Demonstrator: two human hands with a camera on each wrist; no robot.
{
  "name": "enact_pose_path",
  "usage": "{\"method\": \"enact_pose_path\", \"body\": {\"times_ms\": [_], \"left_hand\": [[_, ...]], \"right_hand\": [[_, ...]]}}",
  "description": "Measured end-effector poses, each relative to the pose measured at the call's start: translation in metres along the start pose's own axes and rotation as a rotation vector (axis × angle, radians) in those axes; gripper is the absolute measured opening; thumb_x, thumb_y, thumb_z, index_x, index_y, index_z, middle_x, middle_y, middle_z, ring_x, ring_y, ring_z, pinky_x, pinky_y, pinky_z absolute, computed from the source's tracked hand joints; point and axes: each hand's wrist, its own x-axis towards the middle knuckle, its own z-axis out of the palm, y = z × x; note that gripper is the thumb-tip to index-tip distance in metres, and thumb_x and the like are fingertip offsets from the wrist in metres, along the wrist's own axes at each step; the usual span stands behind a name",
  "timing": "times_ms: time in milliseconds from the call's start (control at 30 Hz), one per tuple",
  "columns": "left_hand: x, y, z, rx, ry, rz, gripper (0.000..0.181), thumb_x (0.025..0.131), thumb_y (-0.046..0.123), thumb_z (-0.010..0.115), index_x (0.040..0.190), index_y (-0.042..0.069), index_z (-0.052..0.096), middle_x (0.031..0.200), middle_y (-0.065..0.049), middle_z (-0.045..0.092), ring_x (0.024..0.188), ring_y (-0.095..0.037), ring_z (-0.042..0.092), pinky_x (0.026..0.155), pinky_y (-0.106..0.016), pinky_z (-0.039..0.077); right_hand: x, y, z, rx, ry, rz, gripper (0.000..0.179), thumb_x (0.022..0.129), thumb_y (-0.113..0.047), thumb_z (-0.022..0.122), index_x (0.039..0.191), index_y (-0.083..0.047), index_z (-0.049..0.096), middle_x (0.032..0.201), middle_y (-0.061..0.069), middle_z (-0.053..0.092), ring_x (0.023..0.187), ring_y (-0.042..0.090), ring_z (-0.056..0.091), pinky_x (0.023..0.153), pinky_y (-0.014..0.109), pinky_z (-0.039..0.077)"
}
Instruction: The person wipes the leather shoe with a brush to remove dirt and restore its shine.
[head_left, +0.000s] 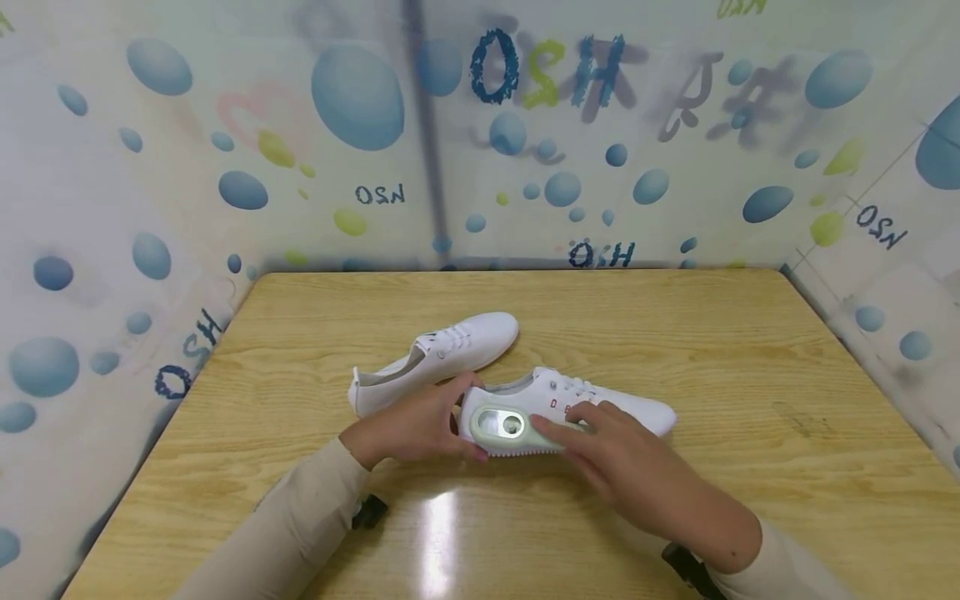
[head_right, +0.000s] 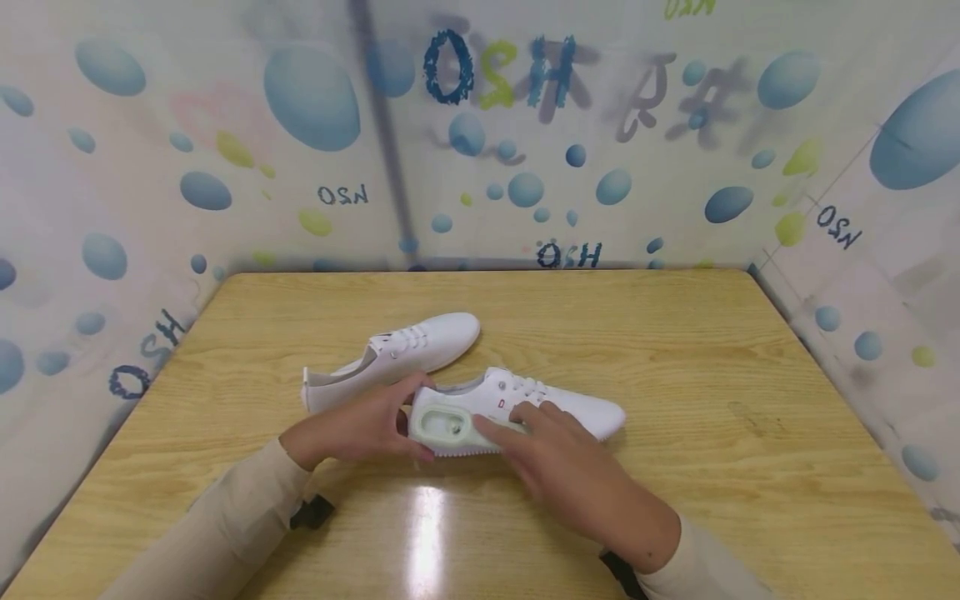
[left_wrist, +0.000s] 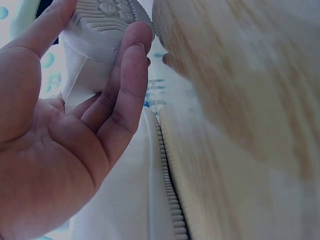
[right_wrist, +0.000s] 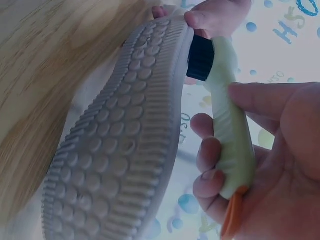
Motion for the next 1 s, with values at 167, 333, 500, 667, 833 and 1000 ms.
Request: {"method": "enact_pose_path", "body": {"times_ms": [167, 333, 500, 667, 833, 1000], "left_hand": [[0.001, 0.001, 0.000, 0.015, -0.005, -0.012, 0.075, 0.072, 0.043, 0.089, 0.128, 0.017, 0.047, 0.103, 0.007, 0.064, 0.085, -0.007, 0.062, 0.074, -0.025, 0.052], [0.001, 0.002, -0.002, 0.016, -0.010, -0.021, 0.075, 0.073, 0.043, 0.088, 0.129, 0.018, 0.046, 0.105, 0.007, 0.064, 0.085, -0.007, 0.062, 0.075, -0.025, 0.052], [0.000, 0.002, -0.001, -0.002, -0.005, -0.013, 0.074, 0.073, 0.040, 0.089, 0.129, 0.017, 0.047, 0.107, 0.007, 0.065, 0.086, -0.007, 0.063, 0.076, -0.025, 0.053], [0.000, 0.001, 0.000, 0.010, 0.001, 0.001, 0.074, 0.072, 0.040, 0.090, 0.128, 0.017, 0.047, 0.106, 0.007, 0.065, 0.089, -0.007, 0.062, 0.076, -0.025, 0.052], [0.000, 0.001, -0.001, 0.028, -0.005, -0.020, 0.076, 0.073, 0.044, 0.089, 0.130, 0.016, 0.046, 0.105, 0.007, 0.064, 0.086, -0.007, 0.061, 0.075, -0.026, 0.051], [-0.001, 0.001, -0.002, 0.040, -0.006, -0.029, 0.078, 0.073, 0.047, 0.088, 0.131, 0.017, 0.046, 0.106, 0.007, 0.064, 0.085, -0.007, 0.060, 0.075, -0.027, 0.050]], "right_hand": [[-0.006, 0.005, -0.005, -0.031, 0.002, 0.058, 0.057, 0.092, -0.015, 0.072, 0.141, -0.038, 0.055, 0.114, 0.001, 0.063, 0.103, 0.017, 0.060, 0.089, 0.039, 0.052], [-0.002, 0.004, -0.003, -0.032, -0.006, 0.075, 0.062, 0.091, -0.013, 0.073, 0.143, -0.040, 0.053, 0.115, 0.001, 0.062, 0.102, 0.018, 0.059, 0.086, 0.039, 0.053], [0.004, 0.002, 0.001, -0.018, -0.005, 0.024, 0.061, 0.092, -0.011, 0.071, 0.144, -0.037, 0.053, 0.119, 0.004, 0.062, 0.108, 0.022, 0.061, 0.091, 0.041, 0.052], [0.000, 0.004, -0.002, -0.012, -0.028, 0.026, 0.060, 0.093, -0.011, 0.071, 0.143, -0.038, 0.053, 0.116, 0.003, 0.063, 0.104, 0.019, 0.061, 0.088, 0.040, 0.053], [-0.008, 0.010, -0.007, -0.052, -0.035, 0.067, 0.065, 0.090, -0.011, 0.074, 0.144, -0.041, 0.051, 0.114, 0.000, 0.062, 0.098, 0.015, 0.059, 0.082, 0.036, 0.054], [-0.009, 0.014, -0.007, -0.072, -0.037, 0.096, 0.070, 0.089, -0.010, 0.075, 0.147, -0.039, 0.048, 0.115, 0.001, 0.061, 0.098, 0.016, 0.059, 0.081, 0.036, 0.055]]}}
